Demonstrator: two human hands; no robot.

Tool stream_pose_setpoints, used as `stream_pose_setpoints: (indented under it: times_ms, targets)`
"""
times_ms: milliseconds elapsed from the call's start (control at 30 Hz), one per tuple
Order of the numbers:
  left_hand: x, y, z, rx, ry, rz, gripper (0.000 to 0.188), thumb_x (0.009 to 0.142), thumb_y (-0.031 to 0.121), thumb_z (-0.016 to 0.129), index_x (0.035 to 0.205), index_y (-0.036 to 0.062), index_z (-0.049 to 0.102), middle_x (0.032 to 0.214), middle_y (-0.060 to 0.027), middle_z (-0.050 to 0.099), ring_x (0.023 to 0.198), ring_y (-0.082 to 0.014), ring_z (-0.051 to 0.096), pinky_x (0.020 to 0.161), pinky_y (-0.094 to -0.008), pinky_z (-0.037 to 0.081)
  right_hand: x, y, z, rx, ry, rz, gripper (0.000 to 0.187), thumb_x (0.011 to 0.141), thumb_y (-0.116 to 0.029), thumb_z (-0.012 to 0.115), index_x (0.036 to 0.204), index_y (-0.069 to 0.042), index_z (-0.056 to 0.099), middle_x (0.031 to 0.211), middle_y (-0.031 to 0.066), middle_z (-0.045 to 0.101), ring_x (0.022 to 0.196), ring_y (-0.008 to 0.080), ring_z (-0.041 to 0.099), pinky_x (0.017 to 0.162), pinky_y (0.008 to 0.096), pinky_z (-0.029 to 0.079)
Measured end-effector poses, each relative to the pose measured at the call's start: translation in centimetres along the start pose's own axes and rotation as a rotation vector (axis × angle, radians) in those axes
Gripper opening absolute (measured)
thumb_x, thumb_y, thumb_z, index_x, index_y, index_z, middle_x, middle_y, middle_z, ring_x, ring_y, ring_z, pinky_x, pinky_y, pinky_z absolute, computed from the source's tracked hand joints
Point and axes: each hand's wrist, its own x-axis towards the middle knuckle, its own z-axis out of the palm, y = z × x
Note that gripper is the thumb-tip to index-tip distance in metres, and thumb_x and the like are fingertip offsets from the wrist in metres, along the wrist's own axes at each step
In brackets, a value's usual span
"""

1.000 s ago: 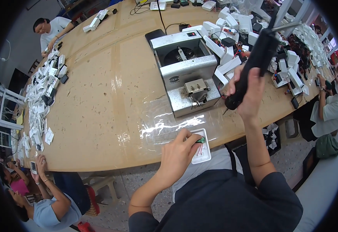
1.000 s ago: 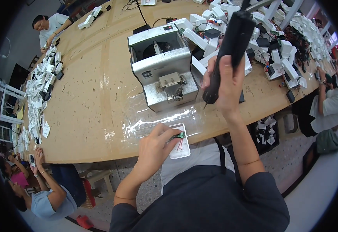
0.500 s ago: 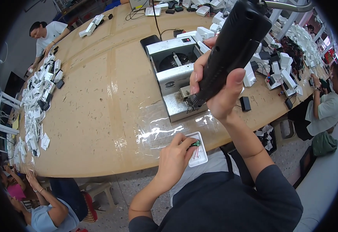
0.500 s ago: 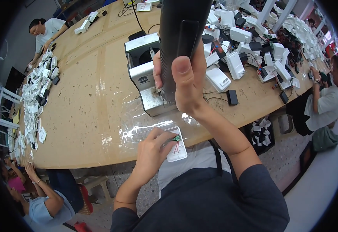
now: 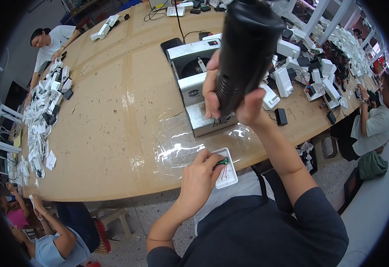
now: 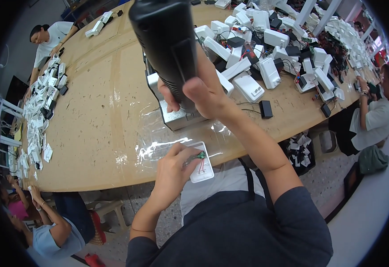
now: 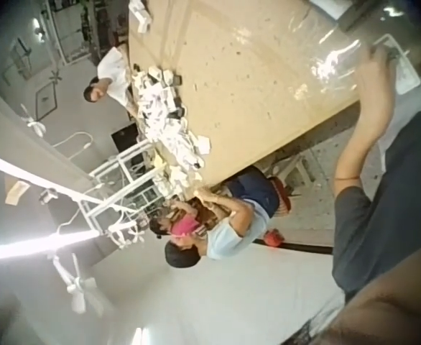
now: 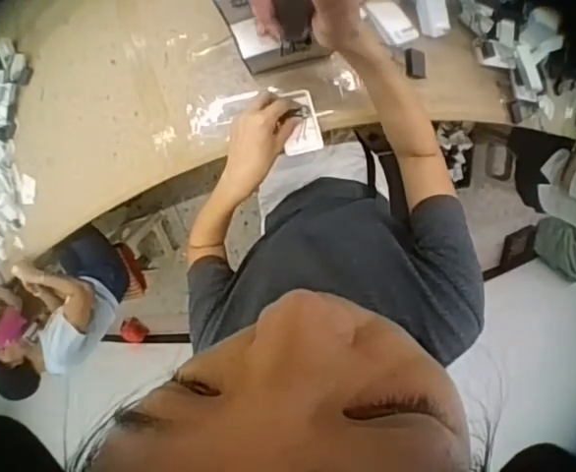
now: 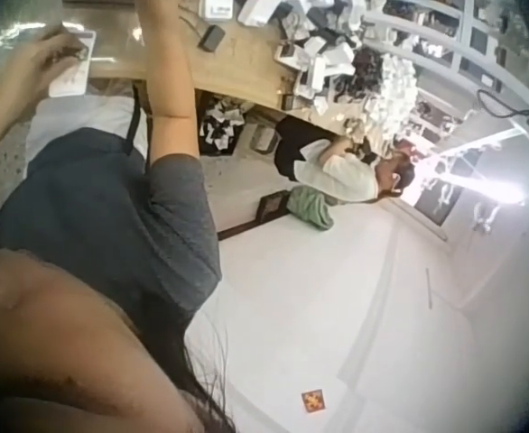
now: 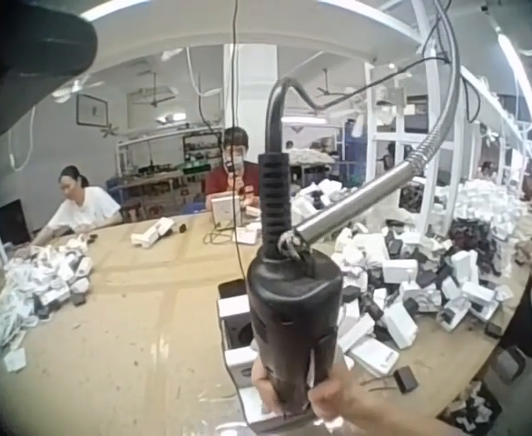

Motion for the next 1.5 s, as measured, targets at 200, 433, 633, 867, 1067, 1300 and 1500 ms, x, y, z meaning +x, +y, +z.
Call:
stream_pose_setpoints:
  times_ms: [200,433,633,867,1067,1300,1500]
  targets:
    - [-0.1,-0.1,0.2,0.015,0.025,0.009,0.017,0.087,0.012,0.074,0.103,0.0066,0.071,0.095,-0.0112,0.063,0.075,-0.0344,0.067,0.065,-0.0447,0.053,-1.4,-0.8,0.0,-0.007,0.112,0.005,0.097,0.084,-0.088,0.045,0.127,-0.002,0.035,0.068,0.0044,0.050,0.047,0.0106,0.051,0.043,0.0250,0.048]
    - [-0.1,-0.2,0.3,0.006,0.063,0.026,0.016,0.087,0.013,0.075,0.101,0.0068,0.072,0.093,-0.0105,0.063,0.073,-0.0334,0.066,0.065,-0.0442,0.052,-7.6,-3.1,2.1,0.030,0.151,0.146,0.099,0.080,-0.091,0.046,0.127,-0.005,0.032,0.074,0.0072,0.054,0.053,0.0132,0.055,0.050,0.0263,0.052]
    - [-0.1,0.1,0.3,0.041,0.063,0.008,0.016,0.086,0.014,0.075,0.101,0.0083,0.073,0.092,-0.0085,0.063,0.068,-0.0298,0.067,0.063,-0.0421,0.052,-9.7,-2.0,2.2,0.002,0.119,0.183,0.100,0.079,-0.091,0.045,0.127,-0.004,0.031,0.075,0.0066,0.054,0.055,0.0125,0.056,0.052,0.0257,0.052]
    - [-0.2,-0.1,0.7,0.047,0.126,0.041,0.021,0.081,0.011,0.080,0.100,0.0057,0.073,0.088,-0.0072,0.061,0.064,-0.0229,0.063,0.060,-0.0375,0.050,-9.9,-1.8,2.1,0.017,0.112,0.178,0.100,0.080,-0.091,0.044,0.128,-0.004,0.031,0.076,0.0063,0.053,0.055,0.0123,0.056,0.052,0.0260,0.052]
    - [-0.3,0.1,0.6,0.038,0.092,0.014,0.016,0.086,0.013,0.076,0.102,0.0082,0.073,0.092,-0.0092,0.063,0.069,-0.0309,0.066,0.063,-0.0423,0.050,-10.1,-1.6,2.0,0.024,0.110,0.189,0.102,0.077,-0.091,0.045,0.128,-0.004,0.031,0.077,0.0066,0.054,0.057,0.0124,0.057,0.053,0.0266,0.053]
    - [-0.3,0.2,0.6,0.053,0.085,0.012,0.016,0.086,0.012,0.076,0.101,0.0082,0.072,0.093,-0.0094,0.063,0.069,-0.0321,0.065,0.063,-0.0429,0.050,-10.4,-1.8,2.1,0.024,0.119,0.183,0.101,0.078,-0.090,0.046,0.128,-0.004,0.031,0.078,0.0067,0.054,0.057,0.0129,0.058,0.053,0.0261,0.052]
    - [-0.3,-0.1,0.5,0.038,0.078,0.012,0.017,0.085,0.011,0.076,0.101,0.0079,0.072,0.093,-0.0092,0.063,0.070,-0.0323,0.065,0.063,-0.0431,0.051,-10.8,-1.1,2.4,0.044,0.122,0.177,0.099,0.079,-0.088,0.048,0.129,-0.004,0.031,0.078,0.0067,0.055,0.059,0.0131,0.058,0.054,0.0267,0.052]
